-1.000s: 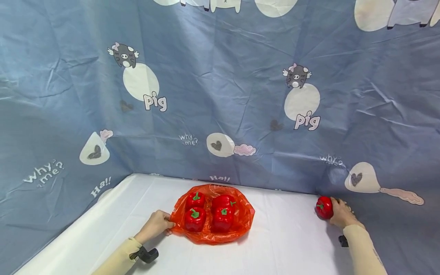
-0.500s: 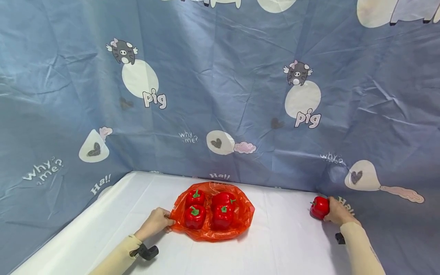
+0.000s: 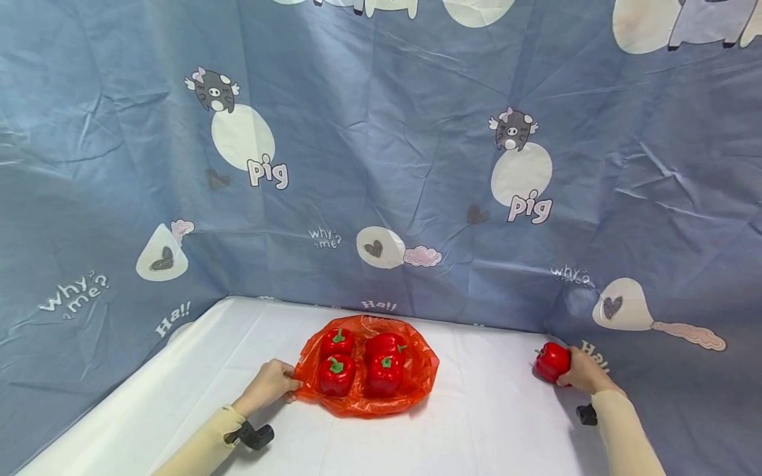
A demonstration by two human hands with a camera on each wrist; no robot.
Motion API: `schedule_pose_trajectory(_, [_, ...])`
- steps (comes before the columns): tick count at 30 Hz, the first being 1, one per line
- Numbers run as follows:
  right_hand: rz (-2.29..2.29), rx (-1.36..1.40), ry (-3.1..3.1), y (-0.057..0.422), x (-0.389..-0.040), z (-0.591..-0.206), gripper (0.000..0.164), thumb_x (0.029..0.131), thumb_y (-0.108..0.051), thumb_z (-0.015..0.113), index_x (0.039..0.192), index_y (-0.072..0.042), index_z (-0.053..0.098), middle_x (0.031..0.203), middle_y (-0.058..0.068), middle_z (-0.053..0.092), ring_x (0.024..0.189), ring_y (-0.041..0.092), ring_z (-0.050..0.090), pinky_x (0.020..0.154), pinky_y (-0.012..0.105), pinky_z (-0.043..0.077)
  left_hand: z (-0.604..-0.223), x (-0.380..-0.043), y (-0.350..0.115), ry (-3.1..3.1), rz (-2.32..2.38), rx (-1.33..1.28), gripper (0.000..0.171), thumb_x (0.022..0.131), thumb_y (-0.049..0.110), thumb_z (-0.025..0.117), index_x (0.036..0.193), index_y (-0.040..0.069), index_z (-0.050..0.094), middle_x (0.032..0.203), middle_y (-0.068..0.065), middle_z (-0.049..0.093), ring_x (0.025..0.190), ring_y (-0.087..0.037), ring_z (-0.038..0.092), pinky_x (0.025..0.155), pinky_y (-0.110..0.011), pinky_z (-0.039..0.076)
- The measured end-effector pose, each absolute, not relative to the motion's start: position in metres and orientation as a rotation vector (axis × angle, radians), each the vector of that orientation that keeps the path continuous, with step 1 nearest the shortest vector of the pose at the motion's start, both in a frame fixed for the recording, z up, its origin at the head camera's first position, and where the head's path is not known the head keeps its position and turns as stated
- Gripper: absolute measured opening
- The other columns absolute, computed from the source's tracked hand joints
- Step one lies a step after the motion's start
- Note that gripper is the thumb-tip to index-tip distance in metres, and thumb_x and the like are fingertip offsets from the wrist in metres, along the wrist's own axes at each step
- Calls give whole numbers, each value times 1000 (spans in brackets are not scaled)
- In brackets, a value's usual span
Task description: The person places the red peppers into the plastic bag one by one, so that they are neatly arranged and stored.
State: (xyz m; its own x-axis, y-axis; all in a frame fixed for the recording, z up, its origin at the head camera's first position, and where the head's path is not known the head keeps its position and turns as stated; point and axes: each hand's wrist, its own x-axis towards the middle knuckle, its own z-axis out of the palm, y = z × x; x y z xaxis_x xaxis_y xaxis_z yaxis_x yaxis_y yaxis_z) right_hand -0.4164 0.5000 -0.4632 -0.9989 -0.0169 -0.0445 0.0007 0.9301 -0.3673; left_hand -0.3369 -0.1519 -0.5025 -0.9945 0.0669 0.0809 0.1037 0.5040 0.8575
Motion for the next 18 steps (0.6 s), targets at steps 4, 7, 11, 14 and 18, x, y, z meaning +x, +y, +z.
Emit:
schedule_pose_trajectory(4, [-717,12,3049,502,-411,-469,86,72,-16,78,127,27,27,122,48,41,111,60,45,92,68,44,-503,-337,-152,-2698,-1533,-156,6,77,-9,66,75,-5,69,56,-8,64,43,-9,58,46,-27,56])
schedule_pose_trajectory(7, [-852,37,3037,503,-407,-475,88,76,-20,76,128,27,24,124,49,38,113,61,42,94,69,42,-502,-337,-152,-2696,-1535,-164,5,78,-9,65,76,-6,69,56,-9,64,43,-10,58,46,-29,57])
schedule_pose_trajectory(11, [-1039,103,2991,504,-402,-483,92,81,-28,75,131,25,20,128,48,33,117,60,39,99,69,38,-502,-336,-152,-2689,-1548,-175,4,78,-9,65,76,-8,68,55,-10,64,43,-10,58,47,-29,57])
schedule_pose_trajectory(14, [-1213,174,2903,502,-400,-486,99,85,-34,71,139,22,10,136,46,25,124,59,31,106,68,33,-502,-335,-152,-2686,-1552,-180,4,78,-10,65,77,-8,68,56,-10,64,43,-10,58,47,-29,57])
schedule_pose_trajectory(18, [-1411,268,2778,500,-398,-486,115,84,-43,71,143,18,-7,146,44,10,133,58,17,111,66,23,-502,-336,-152,-2687,-1546,-177,4,77,-10,65,77,-8,69,56,-10,64,43,-11,59,47,-29,57])
